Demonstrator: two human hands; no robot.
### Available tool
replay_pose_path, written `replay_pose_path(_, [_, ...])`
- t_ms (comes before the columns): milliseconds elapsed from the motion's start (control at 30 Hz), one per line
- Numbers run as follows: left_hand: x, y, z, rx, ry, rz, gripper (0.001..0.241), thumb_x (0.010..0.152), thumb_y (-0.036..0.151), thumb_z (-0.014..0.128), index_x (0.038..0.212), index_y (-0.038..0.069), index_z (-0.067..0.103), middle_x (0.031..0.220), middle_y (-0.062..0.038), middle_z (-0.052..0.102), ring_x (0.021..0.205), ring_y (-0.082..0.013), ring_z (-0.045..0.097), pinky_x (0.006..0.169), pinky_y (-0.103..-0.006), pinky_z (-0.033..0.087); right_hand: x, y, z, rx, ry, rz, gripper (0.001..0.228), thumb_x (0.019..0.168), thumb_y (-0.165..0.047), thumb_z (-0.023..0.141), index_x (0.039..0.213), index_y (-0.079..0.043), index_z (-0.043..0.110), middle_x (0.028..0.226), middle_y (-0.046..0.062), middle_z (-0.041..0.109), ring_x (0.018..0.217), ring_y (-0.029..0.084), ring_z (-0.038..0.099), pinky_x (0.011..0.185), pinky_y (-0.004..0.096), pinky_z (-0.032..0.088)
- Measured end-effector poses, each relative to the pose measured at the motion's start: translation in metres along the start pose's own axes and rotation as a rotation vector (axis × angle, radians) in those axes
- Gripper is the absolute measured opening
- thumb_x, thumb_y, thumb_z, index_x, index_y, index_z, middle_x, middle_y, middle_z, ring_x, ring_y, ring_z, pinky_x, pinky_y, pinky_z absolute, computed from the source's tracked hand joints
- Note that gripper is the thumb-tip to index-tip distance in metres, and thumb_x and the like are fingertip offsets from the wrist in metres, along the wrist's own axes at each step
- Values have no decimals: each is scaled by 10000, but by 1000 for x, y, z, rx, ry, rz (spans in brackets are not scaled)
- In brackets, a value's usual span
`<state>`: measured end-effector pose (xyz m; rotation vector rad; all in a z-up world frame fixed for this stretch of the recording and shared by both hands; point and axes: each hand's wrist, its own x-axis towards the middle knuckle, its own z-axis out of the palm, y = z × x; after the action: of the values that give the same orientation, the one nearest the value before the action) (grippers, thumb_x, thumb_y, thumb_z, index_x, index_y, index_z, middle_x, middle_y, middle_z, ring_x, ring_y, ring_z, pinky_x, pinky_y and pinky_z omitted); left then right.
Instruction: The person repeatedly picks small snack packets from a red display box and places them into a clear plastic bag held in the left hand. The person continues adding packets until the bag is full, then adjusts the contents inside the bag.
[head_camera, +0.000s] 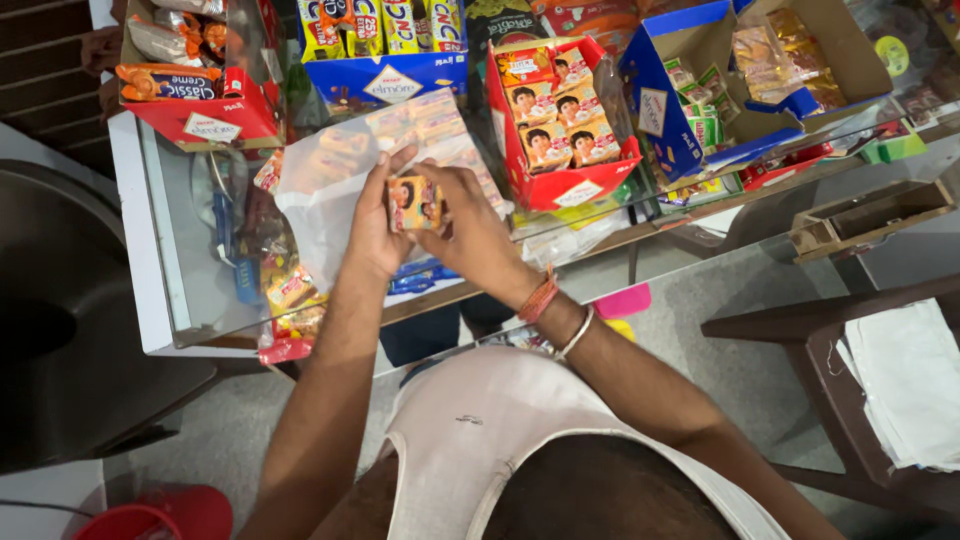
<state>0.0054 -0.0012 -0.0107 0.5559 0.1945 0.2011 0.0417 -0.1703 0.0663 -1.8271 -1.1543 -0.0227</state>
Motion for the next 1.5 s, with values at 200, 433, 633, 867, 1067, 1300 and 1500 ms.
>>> replay_pose_path(200, [0,-2,-3,7,-22,56,428,1047,361,626,1337,46,606,1191,-128,696,1062,-243,701,884,-394,584,-4,25,5,328,61,200,717,819,-17,834,1448,-45,491,1356,150,589,1113,213,703,884,305,631])
replay_pose_path(433, [0,-6,-3,66,-47,92,253,1028,186,655,1233,41,628,1177,-112,703,1074,-217,690,931,-404,598,-4,59,3,694,101,172,648,925,73,710,1521,2,465,1406,101,613,1166,130,658,942,279,597])
replay_pose_path(633, [3,-10,-6,133,-97,107,106,993,70,696,1052,63,608,1162,-128,696,1059,-225,693,953,-393,594,-3,54,-7,537,190,384,547,988,-35,752,1493,39,555,1162,169,666,998,147,661,845,285,615])
replay_pose_path(867, [1,-11,-3,234,-133,111,87,996,29,673,968,58,596,1121,-123,708,973,-182,677,838,-324,569,1,21,-21,-118,235,39,727,807,-167,848,1430,-10,509,1289,272,571,1180,432,576,969,466,519])
replay_pose_path(1067, [-3,-9,4,199,-88,118,86,1006,109,654,1012,31,620,1118,-73,699,907,-98,629,810,-251,527,8,18,-18,-125,180,104,685,839,-269,844,1408,-42,537,1272,250,614,1191,444,599,1002,496,502])
replay_pose_path(1300, [-1,-9,-5,136,-94,88,289,1035,148,633,1236,-58,658,1048,-39,658,854,-65,576,787,-222,488,13,20,-10,-195,165,129,768,792,-286,866,1415,-6,515,1256,310,592,1170,479,589,974,515,501])
replay_pose_path(1500, [-3,-7,-4,160,-150,121,209,1045,202,609,1091,0,636,1175,-120,659,1041,-204,639,949,-361,516,19,20,-10,-155,160,144,821,778,-187,832,1453,42,423,1305,291,594,1211,470,589,998,507,498])
